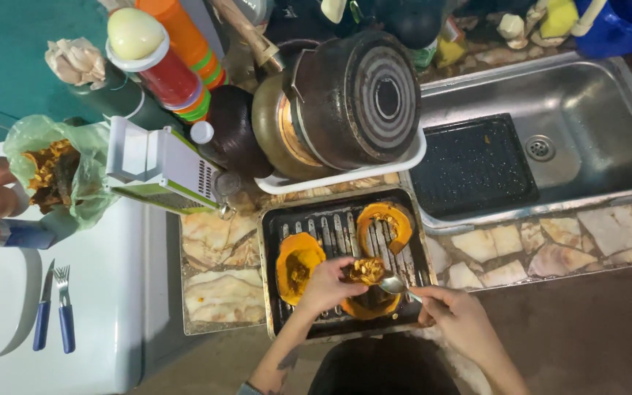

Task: Scooping out the seeds and flesh from a roasted squash using a spoon in a kitchen.

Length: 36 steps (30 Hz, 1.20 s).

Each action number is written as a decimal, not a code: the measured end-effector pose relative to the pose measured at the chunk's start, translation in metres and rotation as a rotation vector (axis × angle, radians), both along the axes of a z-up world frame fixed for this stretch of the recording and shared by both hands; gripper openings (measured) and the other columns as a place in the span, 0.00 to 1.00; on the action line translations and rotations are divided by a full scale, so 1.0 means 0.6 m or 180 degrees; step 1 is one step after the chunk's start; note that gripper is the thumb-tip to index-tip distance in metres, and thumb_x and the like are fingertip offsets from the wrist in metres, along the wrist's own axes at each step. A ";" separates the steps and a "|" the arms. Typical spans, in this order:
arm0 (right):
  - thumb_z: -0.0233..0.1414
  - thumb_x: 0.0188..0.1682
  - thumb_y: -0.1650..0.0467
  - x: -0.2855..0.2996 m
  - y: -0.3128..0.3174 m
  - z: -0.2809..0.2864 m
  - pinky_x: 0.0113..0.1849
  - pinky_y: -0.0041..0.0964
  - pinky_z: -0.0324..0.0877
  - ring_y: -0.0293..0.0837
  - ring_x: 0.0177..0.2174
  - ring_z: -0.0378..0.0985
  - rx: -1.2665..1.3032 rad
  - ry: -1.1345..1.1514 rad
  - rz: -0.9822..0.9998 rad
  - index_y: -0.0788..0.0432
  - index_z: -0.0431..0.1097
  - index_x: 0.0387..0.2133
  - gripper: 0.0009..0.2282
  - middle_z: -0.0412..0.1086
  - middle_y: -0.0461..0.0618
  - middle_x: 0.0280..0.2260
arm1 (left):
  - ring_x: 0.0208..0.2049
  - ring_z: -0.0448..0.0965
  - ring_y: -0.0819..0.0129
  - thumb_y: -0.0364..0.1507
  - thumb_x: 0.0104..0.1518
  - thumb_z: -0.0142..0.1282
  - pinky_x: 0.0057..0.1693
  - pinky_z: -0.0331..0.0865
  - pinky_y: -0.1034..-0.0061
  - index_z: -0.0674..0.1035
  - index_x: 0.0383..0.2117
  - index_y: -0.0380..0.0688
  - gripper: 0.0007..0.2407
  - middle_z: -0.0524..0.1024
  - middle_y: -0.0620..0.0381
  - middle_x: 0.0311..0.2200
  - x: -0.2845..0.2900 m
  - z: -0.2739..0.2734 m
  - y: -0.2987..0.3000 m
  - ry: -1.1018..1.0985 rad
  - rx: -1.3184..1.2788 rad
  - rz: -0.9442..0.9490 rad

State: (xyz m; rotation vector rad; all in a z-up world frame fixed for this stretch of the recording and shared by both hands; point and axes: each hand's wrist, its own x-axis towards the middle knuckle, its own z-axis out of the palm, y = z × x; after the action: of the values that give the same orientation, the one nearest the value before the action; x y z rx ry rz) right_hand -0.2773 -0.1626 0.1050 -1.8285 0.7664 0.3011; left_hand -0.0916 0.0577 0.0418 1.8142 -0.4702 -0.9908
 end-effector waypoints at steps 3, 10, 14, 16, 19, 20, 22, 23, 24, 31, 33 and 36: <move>0.51 0.53 0.67 0.026 0.022 0.057 0.30 0.35 0.75 0.40 0.22 0.80 -0.0234 0.0301 0.0049 0.47 0.78 0.50 0.13 0.80 0.44 0.23 | 0.34 0.87 0.69 0.32 0.42 0.71 0.45 0.78 0.75 0.79 0.53 0.52 0.26 0.86 0.55 0.34 -0.001 0.028 -0.009 -0.0342 0.0238 -0.0063; 0.49 0.50 0.70 0.016 0.073 0.039 0.31 0.37 0.76 0.41 0.25 0.83 -0.1232 0.0259 0.0552 0.39 0.74 0.53 0.18 0.81 0.40 0.28 | 0.41 0.84 0.68 0.29 0.42 0.69 0.51 0.77 0.75 0.79 0.55 0.65 0.28 0.84 0.59 0.43 0.003 0.079 -0.028 -0.0746 0.0442 -0.0326; 0.50 0.47 0.71 0.006 0.066 0.037 0.33 0.41 0.77 0.45 0.27 0.84 -0.0979 -0.0062 0.0319 0.42 0.76 0.49 0.17 0.82 0.43 0.28 | 0.46 0.83 0.69 0.27 0.44 0.69 0.55 0.74 0.74 0.80 0.52 0.60 0.24 0.84 0.60 0.45 0.017 0.061 -0.017 -0.0196 0.0313 -0.0295; 0.50 0.48 0.71 0.006 0.062 0.044 0.33 0.42 0.78 0.45 0.28 0.84 -0.0870 0.0029 0.0193 0.42 0.76 0.49 0.16 0.82 0.42 0.28 | 0.51 0.80 0.70 0.25 0.45 0.70 0.58 0.70 0.74 0.80 0.51 0.55 0.24 0.82 0.59 0.48 0.030 0.025 -0.009 -0.0022 0.0037 -0.0342; 0.50 0.51 0.70 0.007 0.064 0.021 0.33 0.42 0.77 0.46 0.27 0.84 -0.0967 -0.0055 -0.0120 0.43 0.73 0.51 0.16 0.82 0.44 0.28 | 0.47 0.81 0.64 0.20 0.45 0.68 0.57 0.76 0.69 0.78 0.51 0.45 0.23 0.80 0.55 0.44 0.045 -0.016 0.004 0.1120 -0.0851 0.0183; 0.50 0.50 0.72 0.009 0.069 0.007 0.32 0.41 0.77 0.46 0.27 0.84 -0.1053 -0.0504 -0.0232 0.45 0.71 0.53 0.17 0.82 0.47 0.29 | 0.46 0.80 0.65 0.19 0.46 0.66 0.56 0.75 0.71 0.78 0.52 0.43 0.22 0.80 0.56 0.44 0.049 -0.010 0.007 0.1235 -0.0877 0.0318; 0.50 0.49 0.75 0.018 0.088 -0.029 0.31 0.40 0.76 0.46 0.27 0.84 -0.1142 -0.0938 -0.0367 0.48 0.70 0.55 0.19 0.81 0.50 0.31 | 0.46 0.80 0.67 0.19 0.48 0.65 0.55 0.73 0.72 0.77 0.52 0.42 0.22 0.81 0.56 0.44 0.054 0.010 0.004 0.1362 -0.0893 0.0432; 0.50 0.49 0.76 0.024 0.103 -0.050 0.29 0.38 0.76 0.45 0.26 0.83 -0.0974 -0.1144 -0.0370 0.50 0.68 0.56 0.20 0.80 0.51 0.32 | 0.44 0.80 0.65 0.19 0.47 0.66 0.54 0.74 0.72 0.78 0.53 0.44 0.23 0.81 0.54 0.42 0.054 0.024 -0.001 0.1355 -0.0440 0.0499; 0.50 0.48 0.78 0.035 0.117 -0.072 0.27 0.37 0.76 0.44 0.25 0.82 -0.0808 -0.1368 -0.0363 0.51 0.67 0.57 0.22 0.80 0.52 0.33 | 0.42 0.81 0.64 0.19 0.46 0.66 0.53 0.75 0.72 0.78 0.53 0.47 0.24 0.81 0.52 0.40 0.058 0.040 -0.005 0.1326 0.0006 0.0572; 0.48 0.48 0.80 0.037 0.142 -0.068 0.30 0.35 0.72 0.42 0.24 0.75 -0.0452 -0.1359 -0.0700 0.55 0.67 0.58 0.23 0.74 0.53 0.27 | 0.42 0.82 0.66 0.19 0.47 0.67 0.52 0.73 0.74 0.78 0.53 0.46 0.23 0.83 0.54 0.40 0.060 0.016 -0.001 0.1330 -0.0088 0.0765; 0.48 0.47 0.80 0.033 0.144 -0.097 0.31 0.36 0.72 0.46 0.25 0.75 -0.0194 -0.1284 -0.0799 0.55 0.69 0.58 0.23 0.72 0.55 0.25 | 0.43 0.81 0.69 0.19 0.47 0.67 0.52 0.74 0.76 0.79 0.52 0.42 0.22 0.82 0.57 0.41 0.060 0.000 0.005 0.1303 -0.0619 0.0624; 0.50 0.47 0.78 0.038 0.137 -0.070 0.30 0.42 0.74 0.54 0.26 0.79 -0.0341 -0.1091 -0.0467 0.52 0.71 0.57 0.22 0.74 0.60 0.26 | 0.42 0.82 0.69 0.19 0.48 0.67 0.51 0.74 0.77 0.79 0.50 0.40 0.20 0.83 0.55 0.41 0.061 -0.034 0.012 0.1143 -0.0411 0.0463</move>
State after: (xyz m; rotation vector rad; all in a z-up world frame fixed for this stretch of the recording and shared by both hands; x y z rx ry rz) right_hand -0.2546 -0.0804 0.0630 -1.8476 0.6797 -0.1493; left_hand -0.0550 0.0648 0.0216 1.4918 -0.1735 -1.1279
